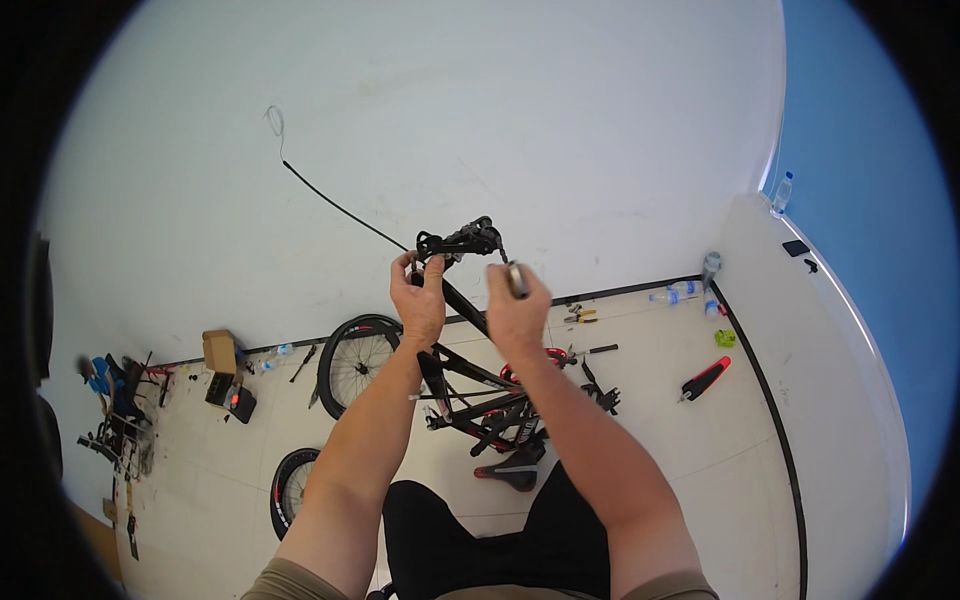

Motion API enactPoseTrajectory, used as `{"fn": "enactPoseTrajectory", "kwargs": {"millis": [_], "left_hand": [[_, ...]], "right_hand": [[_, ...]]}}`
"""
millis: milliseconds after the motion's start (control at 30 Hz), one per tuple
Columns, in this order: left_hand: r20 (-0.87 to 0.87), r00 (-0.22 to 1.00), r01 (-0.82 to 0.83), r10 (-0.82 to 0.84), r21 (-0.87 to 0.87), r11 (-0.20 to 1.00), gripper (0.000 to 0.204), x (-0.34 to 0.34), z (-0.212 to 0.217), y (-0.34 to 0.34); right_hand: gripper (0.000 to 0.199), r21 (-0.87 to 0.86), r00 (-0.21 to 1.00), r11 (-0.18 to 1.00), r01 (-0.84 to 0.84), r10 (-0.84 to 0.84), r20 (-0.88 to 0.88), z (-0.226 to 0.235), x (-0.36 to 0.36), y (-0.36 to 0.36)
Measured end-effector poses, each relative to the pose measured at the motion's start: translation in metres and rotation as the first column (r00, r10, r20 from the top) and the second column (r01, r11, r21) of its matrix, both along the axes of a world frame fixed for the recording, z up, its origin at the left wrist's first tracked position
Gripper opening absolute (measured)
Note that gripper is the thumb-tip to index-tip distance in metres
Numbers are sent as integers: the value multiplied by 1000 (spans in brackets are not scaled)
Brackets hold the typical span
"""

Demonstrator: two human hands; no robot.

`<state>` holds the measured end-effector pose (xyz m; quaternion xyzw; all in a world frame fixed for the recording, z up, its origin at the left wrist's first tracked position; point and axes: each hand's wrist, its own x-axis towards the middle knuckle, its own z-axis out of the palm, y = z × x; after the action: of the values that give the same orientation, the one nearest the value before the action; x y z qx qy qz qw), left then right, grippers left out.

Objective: The person sits on a chair and works on a bicycle frame lying on the floor. They use a wrench to tighten bolts on the rear derailleur and crankset, then thread and adjust the chain through the derailleur pulleys.

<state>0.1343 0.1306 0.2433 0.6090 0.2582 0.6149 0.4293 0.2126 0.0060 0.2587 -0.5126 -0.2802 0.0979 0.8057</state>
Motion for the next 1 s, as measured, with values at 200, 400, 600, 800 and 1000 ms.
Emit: {"fn": "enactPoseTrajectory", "kwargs": {"millis": [200, 400, 600, 800, 1000], "left_hand": [[19, 1000, 17, -16, -14, 1000, 44, -1, 4, -3], [7, 1000, 1, -1, -17, 1000, 42, 0, 6, -6], [-7, 1000, 0, -1, -52, 999, 47, -2, 4, -6], [-51, 997, -64, 64, 1, 998, 45, 0, 1, -7], [-42, 997, -64, 64, -8, 998, 47, 1, 2, -9]], "right_hand": [[16, -11, 996, 1000, 26, -25, 83, -5, 37, 16], [17, -66, 975, 996, -62, 74, 211, -6, 51, 29], [15, -197, 946, 975, -105, 159, 283, -7, 61, 26], [14, -168, 964, 979, -113, 149, 220, -7, 57, 27], [12, -188, 973, 974, -129, 162, 168, -4, 56, 28]]}}
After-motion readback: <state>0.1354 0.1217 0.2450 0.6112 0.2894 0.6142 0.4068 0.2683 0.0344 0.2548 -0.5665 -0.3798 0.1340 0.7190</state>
